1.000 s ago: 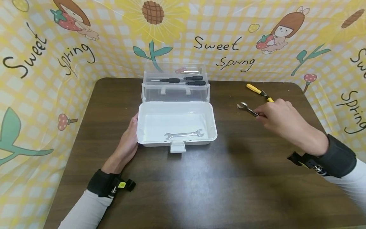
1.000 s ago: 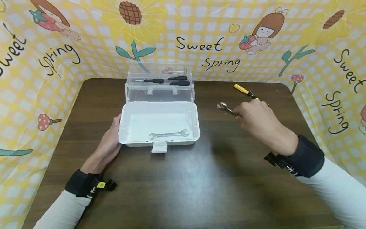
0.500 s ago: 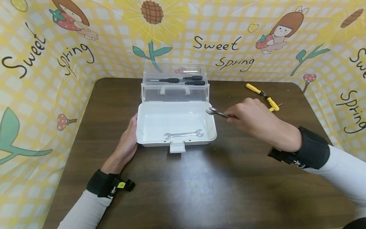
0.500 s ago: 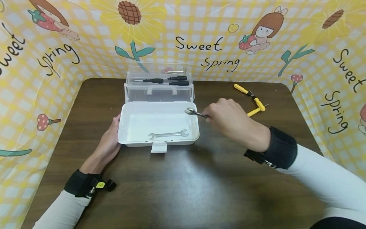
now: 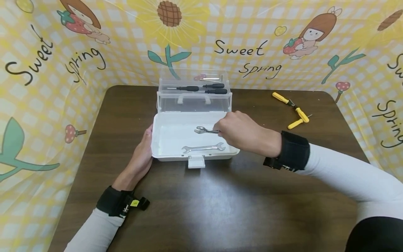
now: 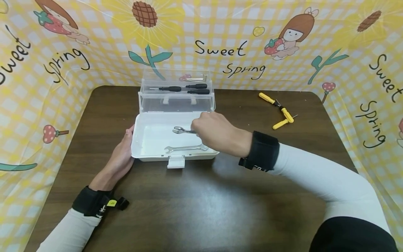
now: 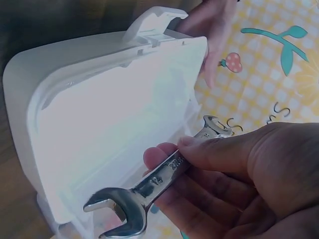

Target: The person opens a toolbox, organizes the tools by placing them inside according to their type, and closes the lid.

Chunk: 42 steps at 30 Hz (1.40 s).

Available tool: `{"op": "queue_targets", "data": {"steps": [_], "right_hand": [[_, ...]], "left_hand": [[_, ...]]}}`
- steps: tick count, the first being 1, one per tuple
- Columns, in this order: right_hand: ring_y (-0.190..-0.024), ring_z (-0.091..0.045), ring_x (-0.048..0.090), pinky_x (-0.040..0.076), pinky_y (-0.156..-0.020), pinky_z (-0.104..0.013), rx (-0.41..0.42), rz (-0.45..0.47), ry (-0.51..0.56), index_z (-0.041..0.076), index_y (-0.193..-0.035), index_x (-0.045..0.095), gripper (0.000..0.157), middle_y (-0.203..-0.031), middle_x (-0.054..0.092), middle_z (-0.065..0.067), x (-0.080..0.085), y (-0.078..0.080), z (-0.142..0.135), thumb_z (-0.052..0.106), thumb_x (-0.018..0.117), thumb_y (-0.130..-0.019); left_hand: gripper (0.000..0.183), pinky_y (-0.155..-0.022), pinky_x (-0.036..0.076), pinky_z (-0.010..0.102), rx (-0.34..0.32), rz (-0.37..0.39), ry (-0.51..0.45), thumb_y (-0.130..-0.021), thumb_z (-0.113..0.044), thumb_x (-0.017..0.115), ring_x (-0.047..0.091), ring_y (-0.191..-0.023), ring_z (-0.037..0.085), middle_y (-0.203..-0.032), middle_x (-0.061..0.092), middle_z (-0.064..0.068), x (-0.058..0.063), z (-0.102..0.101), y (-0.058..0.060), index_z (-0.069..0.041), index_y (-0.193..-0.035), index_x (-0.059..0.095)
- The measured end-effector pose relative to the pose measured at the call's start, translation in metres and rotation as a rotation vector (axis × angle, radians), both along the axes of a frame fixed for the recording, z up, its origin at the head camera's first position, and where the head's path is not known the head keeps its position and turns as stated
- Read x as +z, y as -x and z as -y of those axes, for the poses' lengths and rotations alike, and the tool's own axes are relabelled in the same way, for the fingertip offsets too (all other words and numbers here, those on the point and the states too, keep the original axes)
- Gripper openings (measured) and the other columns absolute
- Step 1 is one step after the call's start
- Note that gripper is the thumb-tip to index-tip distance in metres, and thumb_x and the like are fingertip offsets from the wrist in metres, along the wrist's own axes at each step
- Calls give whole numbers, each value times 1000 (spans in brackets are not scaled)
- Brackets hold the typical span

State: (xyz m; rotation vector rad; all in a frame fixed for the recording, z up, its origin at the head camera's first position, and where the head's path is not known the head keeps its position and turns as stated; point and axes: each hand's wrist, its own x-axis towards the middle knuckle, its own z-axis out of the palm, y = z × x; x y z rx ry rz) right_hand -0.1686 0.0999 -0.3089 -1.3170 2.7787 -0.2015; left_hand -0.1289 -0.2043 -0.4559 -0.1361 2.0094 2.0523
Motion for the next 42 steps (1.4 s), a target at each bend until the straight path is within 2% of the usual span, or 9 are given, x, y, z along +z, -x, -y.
{"op": "queue_targets", "data": {"steps": [5,13,20,26,35,42], "right_hand": [[-63,-13,58,50,-56,-31,20,10,-28,7,-91,77,15,-76,70,-1,-8,4,13,3,63,-89],[-57,-16,49,38,-51,-31,56,-13,-49,8,-81,73,26,-62,58,-1,-25,10,29,-6,52,-89],[-60,-15,49,43,-56,-31,95,40,-80,8,-83,73,29,-66,60,0,-43,14,41,-9,50,-87],[-62,-14,53,44,-58,-30,77,75,-118,8,-85,72,24,-70,62,-1,-59,19,44,-7,54,-88],[-68,-17,58,51,-63,-34,108,50,-152,10,-87,70,21,-77,66,-4,-84,22,46,0,52,-91],[-68,-18,57,52,-63,-37,116,29,-176,10,-85,68,19,-79,66,-4,-91,24,50,2,52,-92]], "left_hand": [[71,-119,12,38,5,-1,0,-97,-63,22,8,-147,5,-165,4,-13,0,0,0,-33,-159,5],[71,-119,12,37,12,9,6,-97,-63,22,8,-147,5,-165,4,-12,-1,0,0,-34,-159,5],[71,-119,12,38,19,12,8,-97,-63,22,8,-147,6,-165,3,-12,-1,0,-1,-34,-159,5],[71,-119,12,38,16,14,13,-97,-63,22,9,-147,6,-165,4,-13,-1,1,0,-34,-159,6],[69,-119,13,38,6,11,7,-97,-63,22,9,-147,5,-165,4,-14,0,0,0,-35,-159,6],[72,-119,11,38,13,12,9,-96,-65,23,8,-147,6,-165,4,-13,-1,1,0,-34,-159,6]]}}
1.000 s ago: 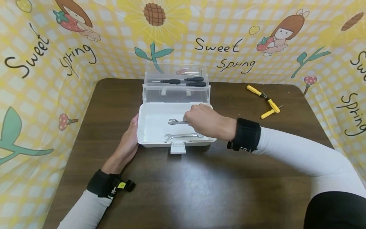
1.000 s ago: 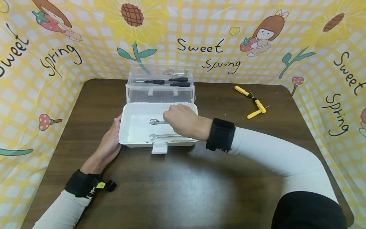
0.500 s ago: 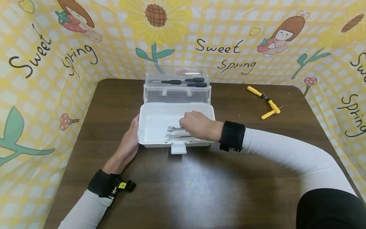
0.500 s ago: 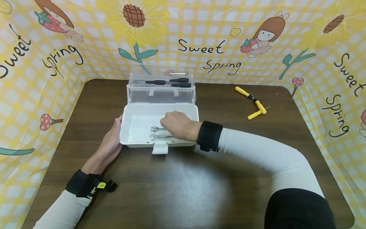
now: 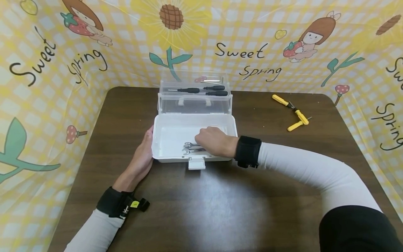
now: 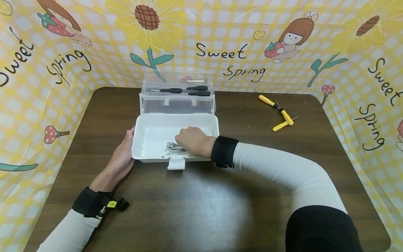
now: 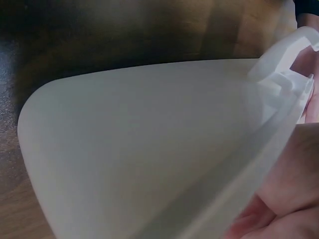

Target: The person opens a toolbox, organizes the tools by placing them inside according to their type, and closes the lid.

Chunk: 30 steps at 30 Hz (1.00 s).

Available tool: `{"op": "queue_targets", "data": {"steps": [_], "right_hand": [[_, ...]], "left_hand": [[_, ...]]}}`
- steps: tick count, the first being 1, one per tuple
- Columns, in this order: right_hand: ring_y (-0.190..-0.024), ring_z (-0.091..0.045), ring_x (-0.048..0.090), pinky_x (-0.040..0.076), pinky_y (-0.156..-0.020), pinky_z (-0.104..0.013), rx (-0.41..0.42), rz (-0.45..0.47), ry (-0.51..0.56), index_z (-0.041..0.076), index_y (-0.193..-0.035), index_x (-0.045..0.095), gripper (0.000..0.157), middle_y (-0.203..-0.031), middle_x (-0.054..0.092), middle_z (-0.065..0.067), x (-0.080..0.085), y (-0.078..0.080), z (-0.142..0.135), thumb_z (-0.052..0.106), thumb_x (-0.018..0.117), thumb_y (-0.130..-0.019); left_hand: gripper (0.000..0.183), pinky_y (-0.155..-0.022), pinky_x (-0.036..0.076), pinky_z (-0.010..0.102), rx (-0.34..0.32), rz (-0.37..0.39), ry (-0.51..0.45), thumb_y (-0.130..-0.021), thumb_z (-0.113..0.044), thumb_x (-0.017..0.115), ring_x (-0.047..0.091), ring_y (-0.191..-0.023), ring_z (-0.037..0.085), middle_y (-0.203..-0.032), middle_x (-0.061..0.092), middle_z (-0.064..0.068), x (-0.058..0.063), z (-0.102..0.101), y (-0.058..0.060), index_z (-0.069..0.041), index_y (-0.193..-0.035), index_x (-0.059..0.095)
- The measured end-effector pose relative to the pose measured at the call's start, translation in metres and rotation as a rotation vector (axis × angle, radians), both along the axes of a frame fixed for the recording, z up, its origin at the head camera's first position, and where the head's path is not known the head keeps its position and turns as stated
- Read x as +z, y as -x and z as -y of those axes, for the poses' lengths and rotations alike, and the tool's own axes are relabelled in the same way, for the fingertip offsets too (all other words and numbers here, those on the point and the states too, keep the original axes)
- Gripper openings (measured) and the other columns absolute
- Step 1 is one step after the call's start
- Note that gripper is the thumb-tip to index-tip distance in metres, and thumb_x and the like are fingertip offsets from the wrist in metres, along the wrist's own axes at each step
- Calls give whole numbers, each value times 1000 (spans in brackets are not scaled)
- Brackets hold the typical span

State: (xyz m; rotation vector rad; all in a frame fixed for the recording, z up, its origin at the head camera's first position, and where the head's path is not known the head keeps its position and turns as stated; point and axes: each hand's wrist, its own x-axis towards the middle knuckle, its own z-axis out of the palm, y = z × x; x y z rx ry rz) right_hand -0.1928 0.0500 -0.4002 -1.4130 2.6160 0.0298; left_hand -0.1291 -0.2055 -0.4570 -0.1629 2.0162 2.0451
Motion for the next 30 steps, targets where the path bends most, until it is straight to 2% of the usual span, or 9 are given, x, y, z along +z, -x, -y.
{"op": "queue_targets", "data": {"steps": [9,17,30], "right_hand": [[-62,-16,51,49,-58,-33,-8,4,-12,10,-86,69,20,-75,65,-3,-4,3,3,2,52,-93],[-64,-16,52,48,-60,-32,-23,12,-17,11,-89,70,20,-78,66,-3,-5,4,3,8,52,-95],[-63,-15,54,46,-58,-30,-77,65,-20,12,-89,70,15,-74,64,0,7,3,3,20,58,-94]], "left_hand": [[74,-119,12,38,-4,-1,-5,-95,-66,22,8,-147,6,-165,3,-12,-2,0,-1,-34,-159,5],[71,-119,12,38,0,5,-4,-96,-64,22,9,-147,6,-165,4,-12,-1,-1,-1,-34,-159,6],[70,-120,12,39,-1,10,-4,-97,-63,23,10,-147,7,-165,4,-13,2,-1,1,-35,-159,5]]}}
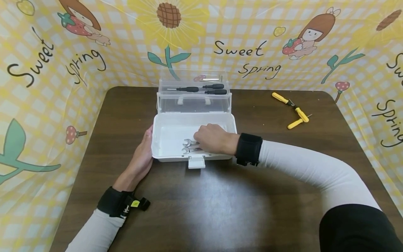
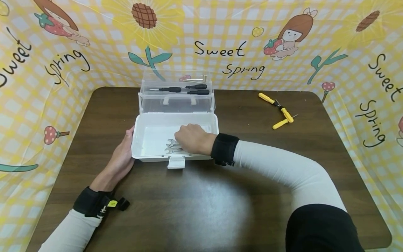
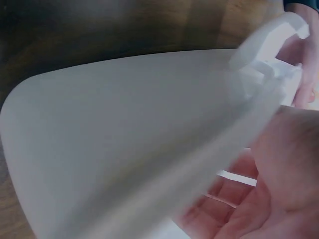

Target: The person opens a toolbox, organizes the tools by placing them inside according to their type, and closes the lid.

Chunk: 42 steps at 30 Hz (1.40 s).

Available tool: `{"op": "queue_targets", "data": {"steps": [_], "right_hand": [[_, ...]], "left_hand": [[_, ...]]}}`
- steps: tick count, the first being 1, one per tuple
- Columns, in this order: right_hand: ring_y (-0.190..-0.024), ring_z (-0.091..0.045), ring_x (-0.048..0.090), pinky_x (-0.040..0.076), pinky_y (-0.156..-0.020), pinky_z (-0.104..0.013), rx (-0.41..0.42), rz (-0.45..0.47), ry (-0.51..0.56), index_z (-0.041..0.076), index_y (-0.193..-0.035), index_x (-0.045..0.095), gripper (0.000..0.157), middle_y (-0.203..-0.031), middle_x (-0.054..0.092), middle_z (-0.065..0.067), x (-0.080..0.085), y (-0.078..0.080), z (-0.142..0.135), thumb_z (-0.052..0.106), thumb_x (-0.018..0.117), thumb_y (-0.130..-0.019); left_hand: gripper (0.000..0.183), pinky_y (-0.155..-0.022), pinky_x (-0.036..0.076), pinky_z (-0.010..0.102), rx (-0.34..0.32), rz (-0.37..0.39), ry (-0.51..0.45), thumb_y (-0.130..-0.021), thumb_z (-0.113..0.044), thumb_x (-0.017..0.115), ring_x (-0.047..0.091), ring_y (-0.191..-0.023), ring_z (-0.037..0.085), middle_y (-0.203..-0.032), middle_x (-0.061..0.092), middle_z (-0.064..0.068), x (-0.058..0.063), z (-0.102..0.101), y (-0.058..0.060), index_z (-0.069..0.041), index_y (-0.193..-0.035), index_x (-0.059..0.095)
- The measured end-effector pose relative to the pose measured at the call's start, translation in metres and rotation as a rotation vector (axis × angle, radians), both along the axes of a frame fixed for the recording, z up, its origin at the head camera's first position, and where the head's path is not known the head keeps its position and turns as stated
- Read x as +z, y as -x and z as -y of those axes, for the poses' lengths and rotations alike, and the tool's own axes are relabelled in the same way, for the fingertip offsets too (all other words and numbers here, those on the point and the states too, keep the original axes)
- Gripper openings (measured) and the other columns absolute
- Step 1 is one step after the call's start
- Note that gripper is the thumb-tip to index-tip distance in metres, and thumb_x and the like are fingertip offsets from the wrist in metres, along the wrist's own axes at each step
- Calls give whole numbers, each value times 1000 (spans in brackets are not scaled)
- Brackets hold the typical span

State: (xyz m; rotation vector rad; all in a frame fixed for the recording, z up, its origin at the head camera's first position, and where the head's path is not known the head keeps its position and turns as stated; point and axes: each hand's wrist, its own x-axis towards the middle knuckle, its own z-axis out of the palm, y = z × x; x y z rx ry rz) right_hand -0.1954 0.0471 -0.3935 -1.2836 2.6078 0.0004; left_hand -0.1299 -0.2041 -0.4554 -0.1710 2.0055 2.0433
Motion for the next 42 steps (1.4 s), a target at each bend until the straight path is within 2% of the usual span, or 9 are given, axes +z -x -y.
{"op": "queue_targets", "data": {"steps": [5,10,15,19,25,29,32,37,42], "right_hand": [[-66,-14,55,46,-59,-29,-50,50,21,13,-91,70,12,-76,64,3,17,-2,-6,22,62,-92],[-77,-14,63,53,-68,-32,-44,29,56,11,-104,74,21,-93,72,0,34,-6,-16,22,61,-92],[-85,-15,67,55,-74,-34,-47,17,48,11,-114,73,28,-106,74,-4,55,-12,-29,26,61,-93],[-74,-13,64,55,-71,-32,-55,16,50,11,-112,74,28,-101,75,-4,71,-18,-44,28,63,-93],[-57,-8,55,50,-54,-29,-81,-68,122,11,-101,74,22,-81,70,2,93,-20,-77,29,66,-91],[-56,-9,54,47,-50,-31,-143,-153,120,14,-94,73,17,-71,65,6,105,-13,-101,29,69,-88],[-62,-11,60,50,-53,-36,-215,-189,106,13,-98,74,21,-72,67,5,114,-7,-118,31,69,-87],[-66,-15,62,50,-53,-39,-351,-194,32,11,-114,71,38,-80,70,-1,128,4,-145,38,68,-88],[-64,-19,58,45,-51,-38,-451,-161,-26,7,-114,68,45,-81,66,-5,134,22,-177,44,65,-89]], "left_hand": [[70,-120,12,39,-1,2,-6,-97,-63,23,9,-148,6,-165,3,-13,-1,-1,0,-35,-159,5],[69,-120,12,39,-4,-6,-11,-98,-62,22,9,-147,6,-165,4,-13,-1,0,-1,-35,-159,5],[70,-119,13,39,-2,-12,-13,-97,-62,23,10,-147,6,-165,5,-13,-1,0,-1,-34,-159,6],[69,-119,13,39,-4,-8,-11,-98,-62,24,10,-147,6,-165,5,-13,0,0,-1,-35,-159,6],[70,-119,13,39,-2,-10,-8,-97,-63,23,9,-147,6,-165,5,-13,0,0,-1,-35,-159,6],[69,-119,13,39,-8,-15,-9,-98,-62,23,10,-147,6,-165,5,-13,0,0,-1,-35,-159,6],[69,-119,13,39,-12,-11,-2,-98,-62,22,9,-147,6,-165,4,-13,0,0,-1,-35,-159,6],[72,-120,11,39,-7,4,4,-96,-65,22,7,-148,6,-165,2,-13,0,0,0,-35,-159,5],[73,-120,11,39,-5,4,-3,-95,-66,23,8,-147,5,-165,3,-14,0,0,0,-35,-159,4]]}}
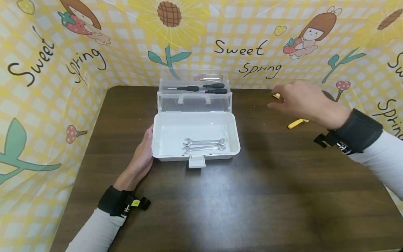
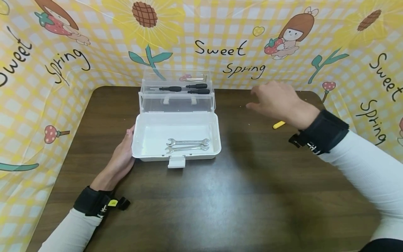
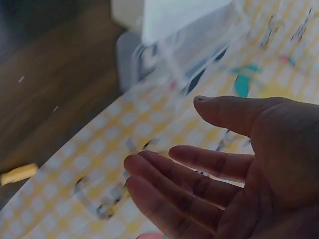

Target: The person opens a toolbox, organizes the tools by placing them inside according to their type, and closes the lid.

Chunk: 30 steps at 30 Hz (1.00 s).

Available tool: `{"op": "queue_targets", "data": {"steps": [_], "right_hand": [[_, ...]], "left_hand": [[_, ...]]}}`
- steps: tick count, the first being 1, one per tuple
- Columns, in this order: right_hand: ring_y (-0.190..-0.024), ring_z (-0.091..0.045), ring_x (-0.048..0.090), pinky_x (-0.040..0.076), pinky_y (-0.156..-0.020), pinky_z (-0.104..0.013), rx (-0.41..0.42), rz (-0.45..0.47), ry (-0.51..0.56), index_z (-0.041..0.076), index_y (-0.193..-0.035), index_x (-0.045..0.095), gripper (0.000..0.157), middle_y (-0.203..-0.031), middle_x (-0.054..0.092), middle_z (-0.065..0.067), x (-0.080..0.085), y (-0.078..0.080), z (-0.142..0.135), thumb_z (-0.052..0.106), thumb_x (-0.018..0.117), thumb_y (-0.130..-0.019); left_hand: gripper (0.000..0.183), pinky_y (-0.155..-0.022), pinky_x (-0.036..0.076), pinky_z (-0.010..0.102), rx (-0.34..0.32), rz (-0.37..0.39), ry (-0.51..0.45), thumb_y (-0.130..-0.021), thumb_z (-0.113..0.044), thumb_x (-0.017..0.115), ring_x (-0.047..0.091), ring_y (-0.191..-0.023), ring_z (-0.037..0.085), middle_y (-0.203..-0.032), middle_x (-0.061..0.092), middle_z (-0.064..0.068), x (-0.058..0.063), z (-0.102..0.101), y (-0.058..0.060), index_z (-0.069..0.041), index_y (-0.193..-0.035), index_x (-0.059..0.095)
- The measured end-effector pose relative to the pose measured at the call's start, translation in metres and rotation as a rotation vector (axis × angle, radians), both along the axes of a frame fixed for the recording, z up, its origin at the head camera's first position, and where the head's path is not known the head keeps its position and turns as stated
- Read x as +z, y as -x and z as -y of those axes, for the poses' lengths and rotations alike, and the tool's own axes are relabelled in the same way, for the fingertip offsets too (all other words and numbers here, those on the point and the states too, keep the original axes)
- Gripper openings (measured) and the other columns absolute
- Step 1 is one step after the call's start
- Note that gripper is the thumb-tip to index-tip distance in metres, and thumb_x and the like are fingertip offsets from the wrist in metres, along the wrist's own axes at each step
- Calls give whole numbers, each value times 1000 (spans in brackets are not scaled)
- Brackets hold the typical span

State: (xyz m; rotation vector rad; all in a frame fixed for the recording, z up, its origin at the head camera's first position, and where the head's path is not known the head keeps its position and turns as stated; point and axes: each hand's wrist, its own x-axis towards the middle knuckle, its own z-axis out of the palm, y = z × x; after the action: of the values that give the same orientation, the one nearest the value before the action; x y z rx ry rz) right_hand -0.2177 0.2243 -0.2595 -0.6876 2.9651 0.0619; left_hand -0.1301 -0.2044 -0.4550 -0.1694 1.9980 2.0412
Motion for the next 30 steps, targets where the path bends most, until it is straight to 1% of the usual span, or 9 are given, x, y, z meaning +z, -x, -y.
{"op": "queue_targets", "data": {"steps": [5,9,14,18,21,23,24,26,30], "right_hand": [[-66,-23,61,48,-55,-40,-101,100,-32,1,-122,63,59,-96,70,-18,-2,24,-34,51,60,-90],[-81,-35,65,53,-66,-49,-162,132,-29,-8,-126,60,70,-114,65,-32,-5,43,-61,52,60,-89],[-90,-47,62,52,-72,-58,-210,143,-37,-11,-122,60,75,-118,60,-38,-14,58,-92,56,58,-89],[-92,-52,59,47,-69,-67,-260,174,-48,-12,-121,61,74,-121,57,-39,-19,65,-108,55,57,-90],[-72,-41,59,46,-60,-58,-272,178,-53,-6,-100,69,59,-88,65,-28,-26,71,-115,51,59,-90],[-57,-27,50,42,-56,-45,-269,182,-51,0,-79,67,49,-64,55,-12,-33,75,-119,47,60,-90],[-54,-21,44,38,-53,-39,-263,183,-47,4,-71,63,45,-57,47,-4,-37,78,-121,44,61,-89],[-49,-14,34,31,-50,-32,-248,180,-34,9,-61,55,43,-54,35,4,-47,81,-125,40,63,-89],[-48,-12,30,28,-50,-30,-243,191,8,12,-55,48,43,-52,30,6,-65,87,-135,36,65,-86]], "left_hand": [[72,-120,12,39,-1,-4,-8,-96,-65,23,9,-147,5,-165,3,-13,0,0,0,-36,-159,5],[72,-120,12,39,2,-2,-6,-96,-65,23,9,-148,6,-165,4,-13,0,1,0,-36,-159,5],[72,-119,13,39,2,-3,-9,-96,-65,23,10,-148,7,-165,4,-12,0,0,-1,-35,-159,5],[70,-120,12,39,1,-11,-11,-97,-63,23,10,-148,6,-165,4,-12,-1,0,0,-35,-159,6],[69,-120,12,39,4,-14,-5,-97,-63,23,9,-147,6,-165,4,-13,-1,1,0,-35,-159,6],[69,-119,12,40,4,-15,-4,-98,-63,23,10,-147,6,-165,4,-13,-1,1,0,-36,-159,6],[69,-119,13,39,5,-13,-4,-98,-63,23,10,-147,6,-165,4,-13,-1,1,0,-36,-159,6],[68,-119,13,39,5,-12,-5,-98,-62,23,10,-147,6,-165,4,-14,-1,1,-1,-36,-159,7],[67,-119,13,39,5,-16,-11,-98,-62,23,10,-147,5,-165,5,-14,-2,1,-1,-37,-159,7]]}}
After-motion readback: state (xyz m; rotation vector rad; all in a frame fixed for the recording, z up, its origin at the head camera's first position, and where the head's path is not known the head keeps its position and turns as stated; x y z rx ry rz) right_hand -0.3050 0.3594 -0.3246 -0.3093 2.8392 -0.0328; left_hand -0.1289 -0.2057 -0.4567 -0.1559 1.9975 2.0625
